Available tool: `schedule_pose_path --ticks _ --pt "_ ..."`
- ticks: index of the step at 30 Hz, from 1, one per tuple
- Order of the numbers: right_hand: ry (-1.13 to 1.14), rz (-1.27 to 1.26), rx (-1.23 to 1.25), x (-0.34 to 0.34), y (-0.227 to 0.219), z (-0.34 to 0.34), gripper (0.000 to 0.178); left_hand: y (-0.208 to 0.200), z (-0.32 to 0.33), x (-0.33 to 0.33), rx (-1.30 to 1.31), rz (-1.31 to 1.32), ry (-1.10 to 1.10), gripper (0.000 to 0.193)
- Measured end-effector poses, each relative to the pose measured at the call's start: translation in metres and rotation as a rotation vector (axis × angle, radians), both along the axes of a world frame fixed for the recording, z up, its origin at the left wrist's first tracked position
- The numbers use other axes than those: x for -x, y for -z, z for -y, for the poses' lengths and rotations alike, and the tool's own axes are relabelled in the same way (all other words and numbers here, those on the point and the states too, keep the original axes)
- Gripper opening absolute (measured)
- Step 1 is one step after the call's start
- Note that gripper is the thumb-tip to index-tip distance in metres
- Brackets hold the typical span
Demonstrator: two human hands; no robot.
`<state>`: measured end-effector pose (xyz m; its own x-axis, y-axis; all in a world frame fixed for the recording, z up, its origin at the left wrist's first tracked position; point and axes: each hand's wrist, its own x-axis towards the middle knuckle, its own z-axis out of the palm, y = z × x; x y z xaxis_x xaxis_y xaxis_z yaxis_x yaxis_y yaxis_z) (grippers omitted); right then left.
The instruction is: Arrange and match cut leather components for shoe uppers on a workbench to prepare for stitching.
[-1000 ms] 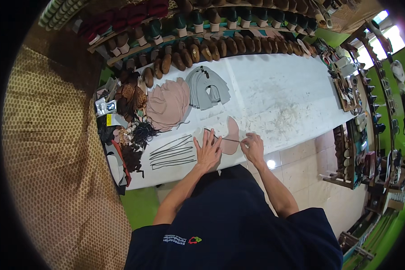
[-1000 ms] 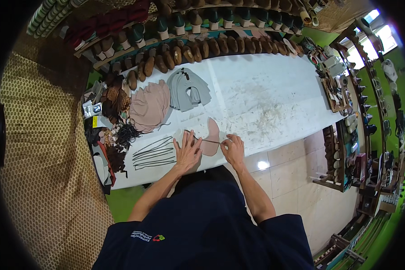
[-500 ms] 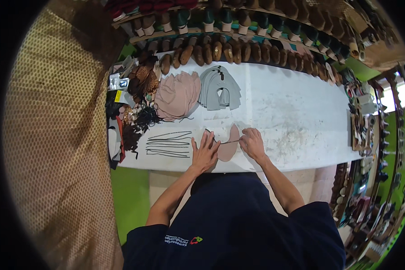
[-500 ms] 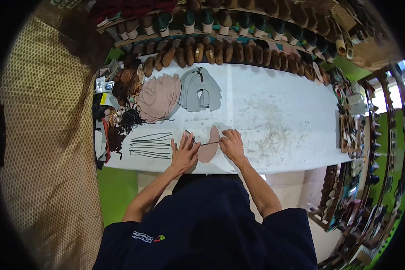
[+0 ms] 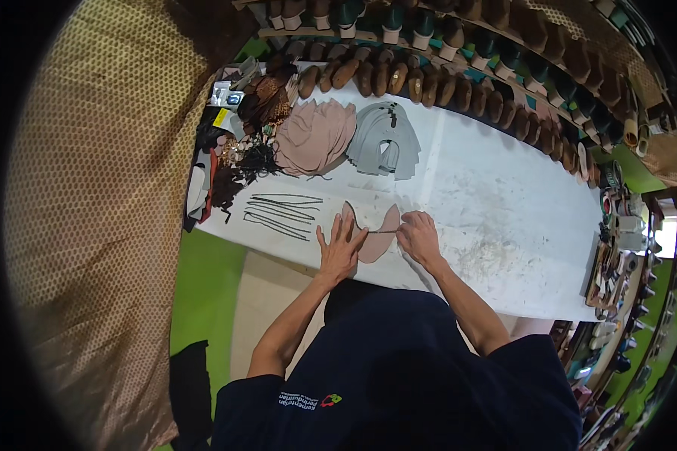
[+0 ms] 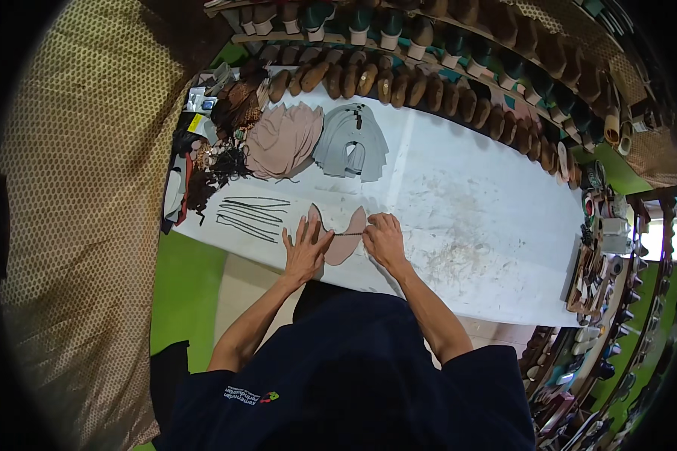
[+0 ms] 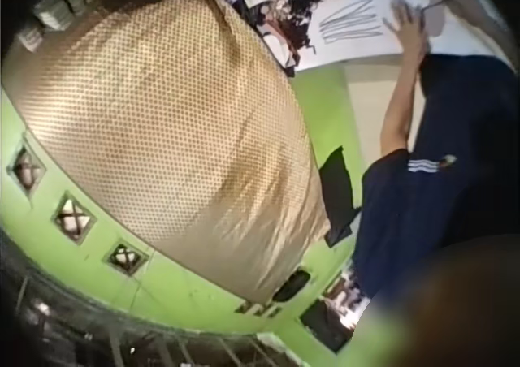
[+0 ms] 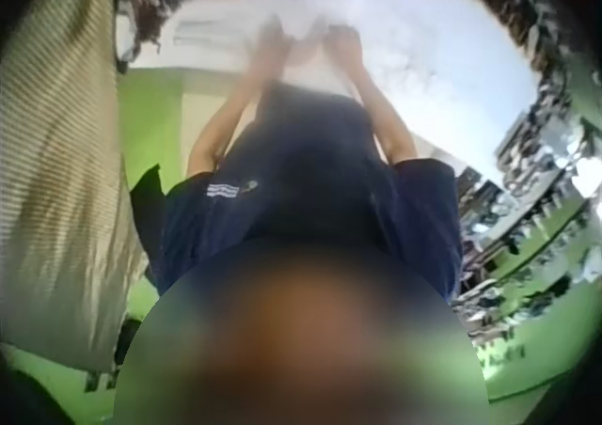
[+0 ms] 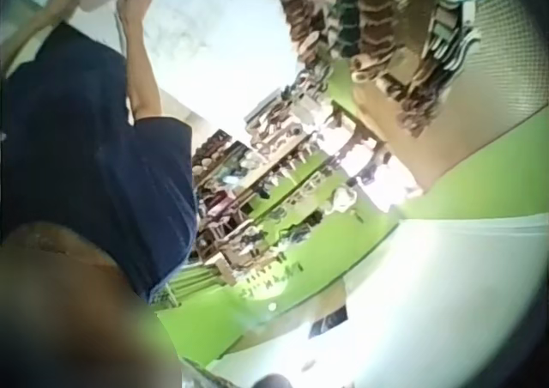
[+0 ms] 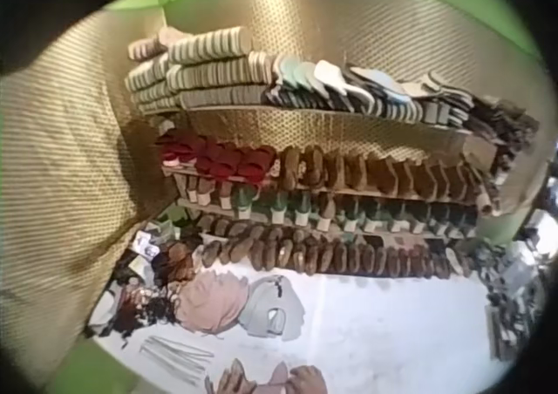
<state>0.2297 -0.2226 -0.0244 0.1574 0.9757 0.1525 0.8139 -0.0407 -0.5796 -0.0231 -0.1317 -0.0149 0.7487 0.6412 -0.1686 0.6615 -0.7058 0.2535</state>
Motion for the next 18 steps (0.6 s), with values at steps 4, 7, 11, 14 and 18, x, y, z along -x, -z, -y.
schedule_pose_path --ticks 4,7,11,14,18 --pt "-0.02 0.0 -0.013 -0.003 0.0 -0.005 0.013 0.003 0.006 -0.001 -0.014 -0.03 -0.022 0.078" --pt "-0.028 -0.003 -0.003 -0.006 0.0 -0.008 0.013 0.005 0.008 -0.001 -0.009 -0.034 -0.018 0.077" --pt "-0.027 0.01 -0.037 -0.01 -0.002 -0.013 0.013 0.007 0.008 -0.003 -0.031 -0.002 -0.017 0.079" --pt "-0.046 -0.003 -0.038 -0.011 -0.002 -0.016 0.013 0.007 0.008 -0.008 -0.044 0.0 -0.019 0.08" --pt "-0.07 -0.009 -0.014 -0.012 -0.004 -0.016 0.013 0.011 0.008 -0.012 -0.043 0.031 -0.038 0.081"
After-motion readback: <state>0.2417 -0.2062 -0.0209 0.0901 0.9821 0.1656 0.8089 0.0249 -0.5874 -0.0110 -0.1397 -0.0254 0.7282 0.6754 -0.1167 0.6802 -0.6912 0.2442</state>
